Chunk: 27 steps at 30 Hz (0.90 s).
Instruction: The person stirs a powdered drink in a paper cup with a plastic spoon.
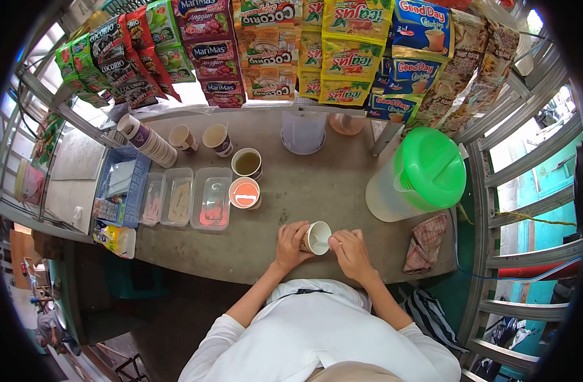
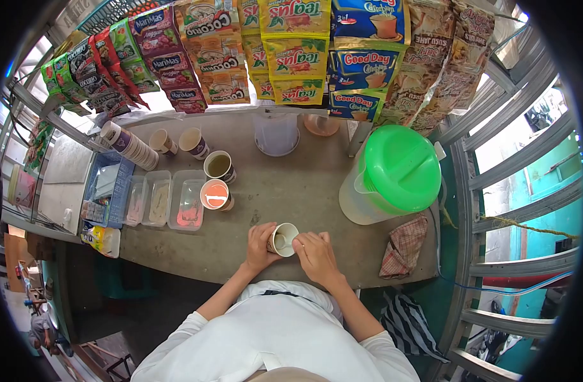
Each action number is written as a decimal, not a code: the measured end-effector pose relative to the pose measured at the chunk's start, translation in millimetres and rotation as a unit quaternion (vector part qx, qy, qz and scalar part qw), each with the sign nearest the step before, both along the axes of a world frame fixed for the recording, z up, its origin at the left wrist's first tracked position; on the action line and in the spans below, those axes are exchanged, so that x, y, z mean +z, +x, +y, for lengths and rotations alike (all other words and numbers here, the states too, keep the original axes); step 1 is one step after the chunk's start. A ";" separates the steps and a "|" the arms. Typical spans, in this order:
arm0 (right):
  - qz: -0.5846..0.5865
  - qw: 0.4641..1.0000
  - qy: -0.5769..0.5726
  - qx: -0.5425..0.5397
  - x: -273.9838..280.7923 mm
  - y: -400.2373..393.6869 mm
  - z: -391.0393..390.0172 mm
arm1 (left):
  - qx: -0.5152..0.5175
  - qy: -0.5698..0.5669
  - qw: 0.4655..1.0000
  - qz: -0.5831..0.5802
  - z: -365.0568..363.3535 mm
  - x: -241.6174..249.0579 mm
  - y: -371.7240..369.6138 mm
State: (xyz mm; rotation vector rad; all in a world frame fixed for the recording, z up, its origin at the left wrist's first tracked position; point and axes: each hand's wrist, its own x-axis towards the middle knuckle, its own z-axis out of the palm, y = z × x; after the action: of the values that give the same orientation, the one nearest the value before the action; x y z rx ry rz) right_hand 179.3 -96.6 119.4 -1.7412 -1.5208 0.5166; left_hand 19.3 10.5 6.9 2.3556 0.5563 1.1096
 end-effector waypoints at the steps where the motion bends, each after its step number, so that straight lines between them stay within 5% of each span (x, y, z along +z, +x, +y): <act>1: 0.019 1.000 0.004 0.001 -0.5 0.1 -0.3 | 0.000 0.001 1.000 -0.001 0.1 0.1 -0.1; 27: 0.054 0.999 -0.004 0.004 -1.8 2.0 -2.1 | 0.002 0.001 1.000 0.001 0.2 0.6 -0.4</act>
State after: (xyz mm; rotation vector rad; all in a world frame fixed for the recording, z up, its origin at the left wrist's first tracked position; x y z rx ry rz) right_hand 181.4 -98.7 117.6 -1.6866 -1.4515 0.6110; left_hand 18.8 10.7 7.5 2.3585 0.5610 1.1096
